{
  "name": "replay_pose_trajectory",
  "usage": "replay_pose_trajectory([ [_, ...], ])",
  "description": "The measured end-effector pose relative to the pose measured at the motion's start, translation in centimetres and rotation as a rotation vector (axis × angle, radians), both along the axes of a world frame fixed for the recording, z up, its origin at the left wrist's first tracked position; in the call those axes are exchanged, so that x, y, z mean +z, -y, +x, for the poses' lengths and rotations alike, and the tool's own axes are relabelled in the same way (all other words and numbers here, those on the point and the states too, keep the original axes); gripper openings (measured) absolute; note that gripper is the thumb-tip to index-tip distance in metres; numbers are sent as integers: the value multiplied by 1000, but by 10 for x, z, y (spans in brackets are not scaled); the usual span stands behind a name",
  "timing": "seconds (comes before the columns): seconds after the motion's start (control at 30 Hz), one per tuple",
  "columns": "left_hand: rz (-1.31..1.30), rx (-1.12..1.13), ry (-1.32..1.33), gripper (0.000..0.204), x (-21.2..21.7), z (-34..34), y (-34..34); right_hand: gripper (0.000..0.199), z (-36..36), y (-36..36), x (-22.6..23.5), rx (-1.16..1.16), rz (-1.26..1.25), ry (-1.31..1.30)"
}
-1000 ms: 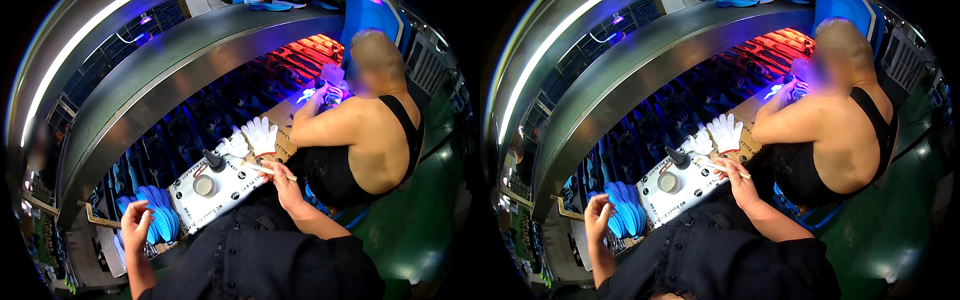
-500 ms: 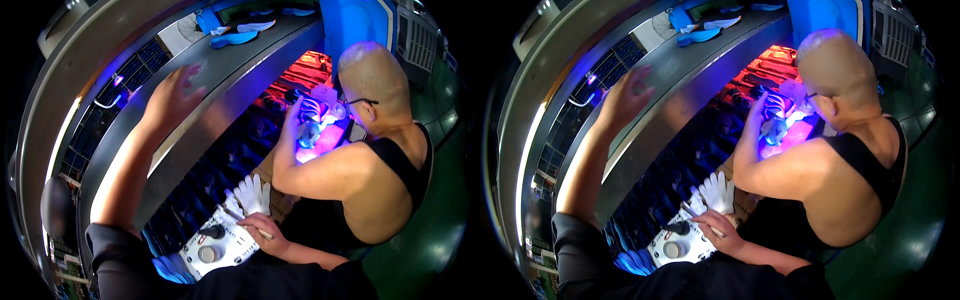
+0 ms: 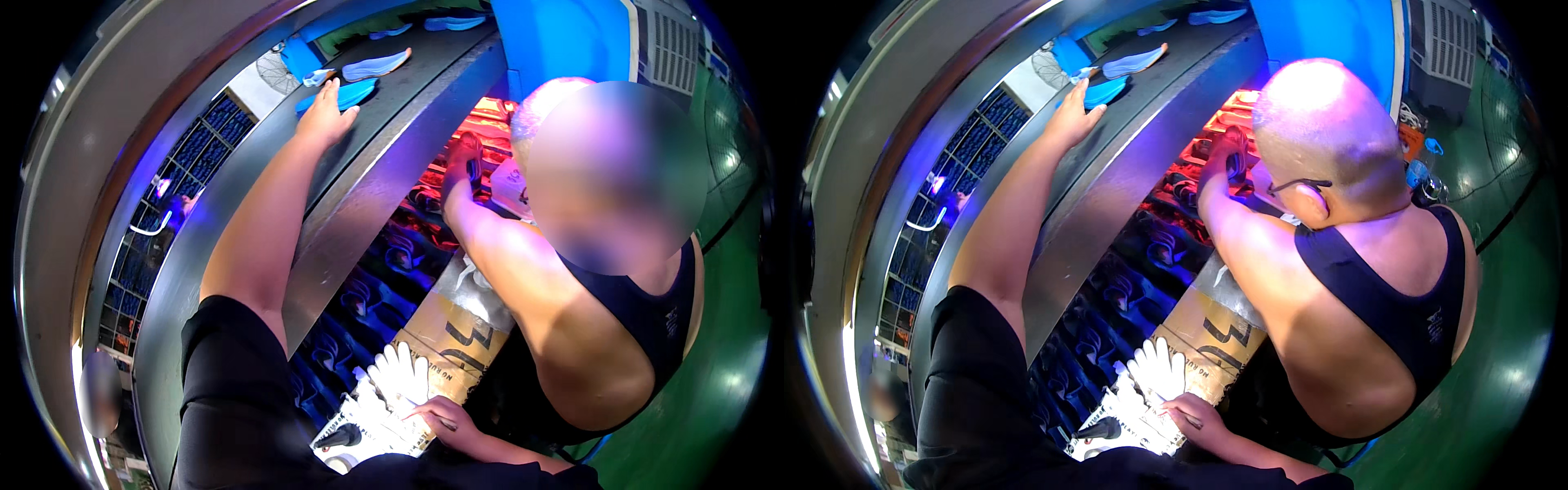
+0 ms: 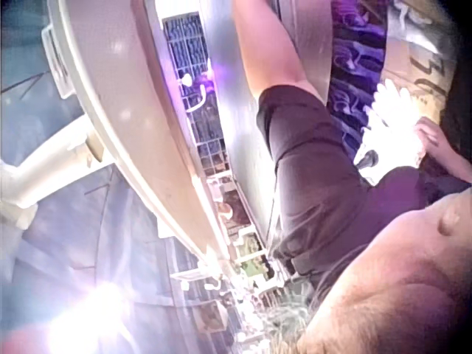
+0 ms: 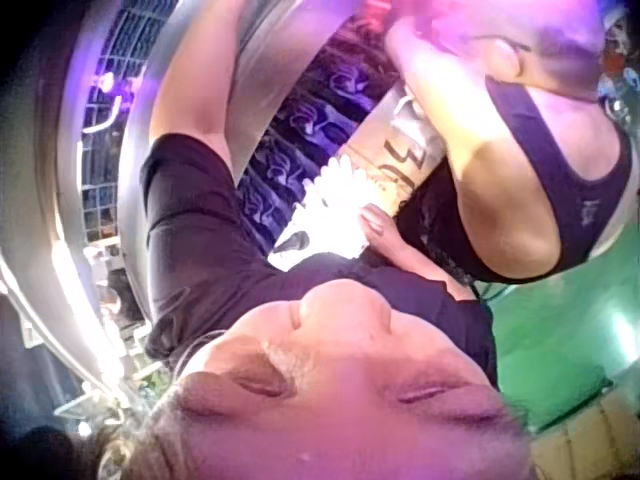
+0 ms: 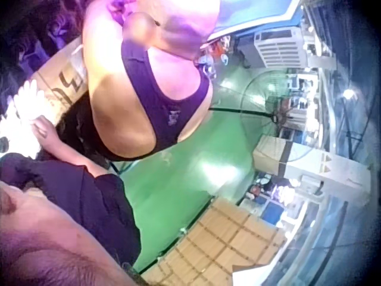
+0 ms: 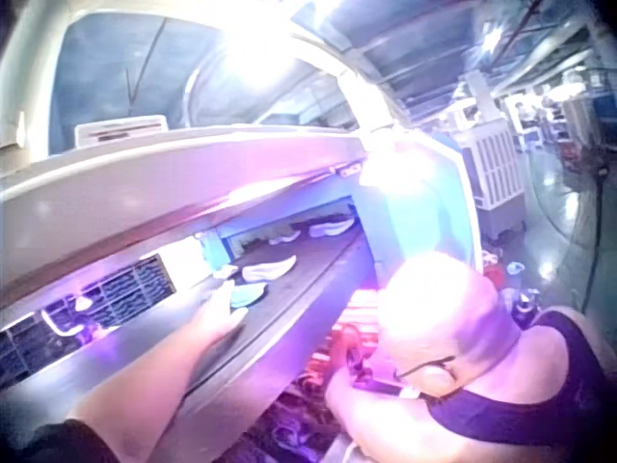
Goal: The person applies adhesive to the inner edges and surfaces of blue shoe soles using a brush dipped in a container of liquid, then places the soles onto a conveyor belt.
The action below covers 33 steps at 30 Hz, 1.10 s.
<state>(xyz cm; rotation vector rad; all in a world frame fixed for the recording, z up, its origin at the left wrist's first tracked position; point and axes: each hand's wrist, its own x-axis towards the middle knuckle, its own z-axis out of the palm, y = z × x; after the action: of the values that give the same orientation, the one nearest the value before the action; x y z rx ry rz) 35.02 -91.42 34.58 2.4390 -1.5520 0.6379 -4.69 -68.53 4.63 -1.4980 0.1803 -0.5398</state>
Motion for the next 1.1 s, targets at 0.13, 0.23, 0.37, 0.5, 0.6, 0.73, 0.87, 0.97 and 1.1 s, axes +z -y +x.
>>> replay_pose_trajectory([
  [0.13,184,50,-106,79,-1,21,37,16,-11,10,-1,-53,47,-15],
  [0.23,234,46,103,55,-7,12,43,16,-12,14,-10,-72,88,-49],
  [0.37,238,6,258,37,1,60,13,16,-4,14,-8,-97,82,-62],
  [0.5,309,82,168,35,8,119,-61,16,11,10,-4,-63,92,-49],
  [0.6,130,1,60,45,4,131,-102,17,22,4,2,-23,95,-38],
  [0.73,-36,34,106,50,16,122,-115,18,32,1,1,-12,91,-78],
  [0.87,161,-155,-172,34,24,77,-80,18,33,-3,-5,-70,68,-120],
  [0.97,253,-107,-331,26,12,104,-52,21,29,-9,-3,-30,65,-130],
  [1.1,-97,6,-552,45,1,133,-27,20,26,-17,-2,-27,73,-134],
])
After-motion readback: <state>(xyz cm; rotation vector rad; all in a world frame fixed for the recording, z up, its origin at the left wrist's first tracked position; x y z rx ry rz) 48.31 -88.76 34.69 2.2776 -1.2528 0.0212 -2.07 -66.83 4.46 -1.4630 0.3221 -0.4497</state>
